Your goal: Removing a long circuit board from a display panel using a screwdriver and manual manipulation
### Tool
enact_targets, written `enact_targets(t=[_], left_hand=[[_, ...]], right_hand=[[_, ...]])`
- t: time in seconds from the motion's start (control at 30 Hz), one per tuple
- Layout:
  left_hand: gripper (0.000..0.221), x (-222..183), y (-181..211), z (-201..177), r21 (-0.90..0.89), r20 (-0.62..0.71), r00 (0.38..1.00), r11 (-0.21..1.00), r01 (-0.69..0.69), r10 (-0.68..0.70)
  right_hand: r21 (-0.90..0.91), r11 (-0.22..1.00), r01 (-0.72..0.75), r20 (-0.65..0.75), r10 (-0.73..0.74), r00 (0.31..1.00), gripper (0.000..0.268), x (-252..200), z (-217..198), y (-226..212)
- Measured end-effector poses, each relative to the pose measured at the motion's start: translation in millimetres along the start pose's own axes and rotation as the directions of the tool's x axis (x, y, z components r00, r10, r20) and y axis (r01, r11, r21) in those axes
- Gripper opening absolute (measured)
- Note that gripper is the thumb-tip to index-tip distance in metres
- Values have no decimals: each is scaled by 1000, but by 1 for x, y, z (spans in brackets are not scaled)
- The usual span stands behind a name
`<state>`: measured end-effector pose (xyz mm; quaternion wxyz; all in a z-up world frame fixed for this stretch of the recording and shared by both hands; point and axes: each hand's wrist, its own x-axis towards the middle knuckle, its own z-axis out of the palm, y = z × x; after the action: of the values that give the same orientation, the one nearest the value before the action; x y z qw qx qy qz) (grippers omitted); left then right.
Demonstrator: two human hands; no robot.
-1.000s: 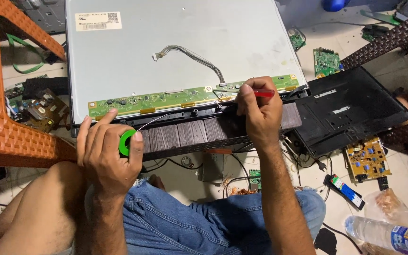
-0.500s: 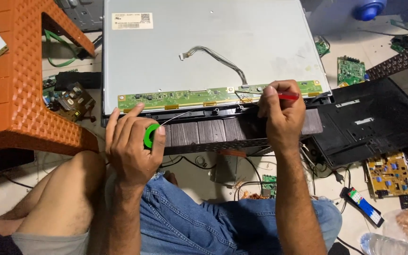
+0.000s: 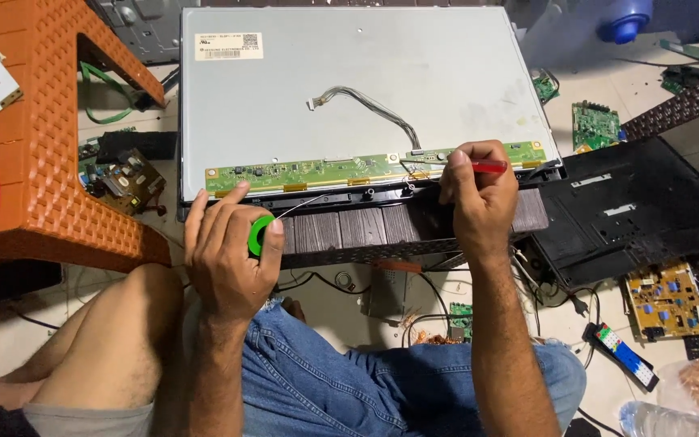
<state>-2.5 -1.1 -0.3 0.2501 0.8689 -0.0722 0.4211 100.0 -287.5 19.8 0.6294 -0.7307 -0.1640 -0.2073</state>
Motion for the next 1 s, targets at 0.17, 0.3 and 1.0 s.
enact_targets(t=[0.17, 0.3, 1.0], left_hand=[[27, 2, 1, -2, -18, 9, 1000, 1000, 2, -2], [26, 1, 1, -3, -16, 13, 1000, 1000, 3, -2], [29, 11, 5, -26, -441, 107, 971, 865, 240, -215]], right_hand=[[-14, 1000, -11, -7, 11, 1000, 21, -2, 1, -2], [-16, 1000, -16, -3, 16, 1000, 20, -2, 1, -2], [-14, 1000, -21, 3, 21, 1000, 22, -1, -2, 4]])
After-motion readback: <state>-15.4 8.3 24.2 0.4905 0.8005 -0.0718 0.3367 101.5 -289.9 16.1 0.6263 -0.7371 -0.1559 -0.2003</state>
